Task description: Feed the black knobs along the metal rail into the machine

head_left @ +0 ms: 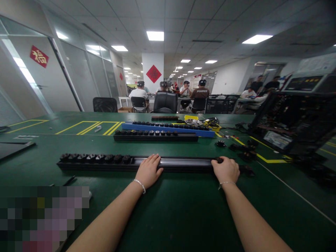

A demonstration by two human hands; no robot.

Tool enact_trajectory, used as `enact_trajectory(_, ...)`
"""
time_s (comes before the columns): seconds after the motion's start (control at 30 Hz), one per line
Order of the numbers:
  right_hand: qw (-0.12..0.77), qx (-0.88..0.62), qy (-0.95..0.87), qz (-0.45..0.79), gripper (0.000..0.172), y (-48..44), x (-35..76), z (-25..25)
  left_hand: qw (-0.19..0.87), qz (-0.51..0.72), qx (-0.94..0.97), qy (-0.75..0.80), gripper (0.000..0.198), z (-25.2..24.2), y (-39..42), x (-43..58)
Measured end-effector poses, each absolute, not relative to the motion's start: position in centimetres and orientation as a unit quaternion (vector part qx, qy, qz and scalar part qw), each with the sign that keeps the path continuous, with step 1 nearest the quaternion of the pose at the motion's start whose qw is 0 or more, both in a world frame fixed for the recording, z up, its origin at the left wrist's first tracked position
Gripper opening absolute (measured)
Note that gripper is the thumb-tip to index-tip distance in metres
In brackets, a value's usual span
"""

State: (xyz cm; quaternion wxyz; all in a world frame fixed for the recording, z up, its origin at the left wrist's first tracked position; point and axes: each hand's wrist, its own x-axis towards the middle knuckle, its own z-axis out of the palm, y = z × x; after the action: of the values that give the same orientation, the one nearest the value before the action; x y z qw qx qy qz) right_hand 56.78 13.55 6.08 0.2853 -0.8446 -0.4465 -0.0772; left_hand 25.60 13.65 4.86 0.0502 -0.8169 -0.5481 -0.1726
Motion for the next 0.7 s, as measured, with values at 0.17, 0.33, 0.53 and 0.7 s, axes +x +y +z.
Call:
enact_trajectory(0.17, 0.291, -0.845, -0.441, -0.082, 0.045, 13.6, 57.0, 6.0, 0.049, -0.175, -0.818, -0.546, 0.048, 4.8, 13.6, 25.6)
enact_trajectory(0.33, 0.292, -0.85, -0.43, -0.082, 0.045, 13.5, 57.2, 6.1, 0.051, -0.172, -0.816, -0.549, 0.048, 4.8, 13.7, 25.6)
enact_trajectory(0.53, 0.291, -0.855, -0.423, -0.075, 0.045, 13.5, 57.6, 6.2, 0.052, -0.175, -0.816, -0.549, 0.049, 4.8, 13.7, 25.6)
enact_trajectory(0.7, 0.292, -0.856, -0.421, -0.076, 0.047, 13.5, 58.1, 6.1, 0.05, -0.174, -0.816, -0.549, 0.048, 4.8, 13.6, 25.6)
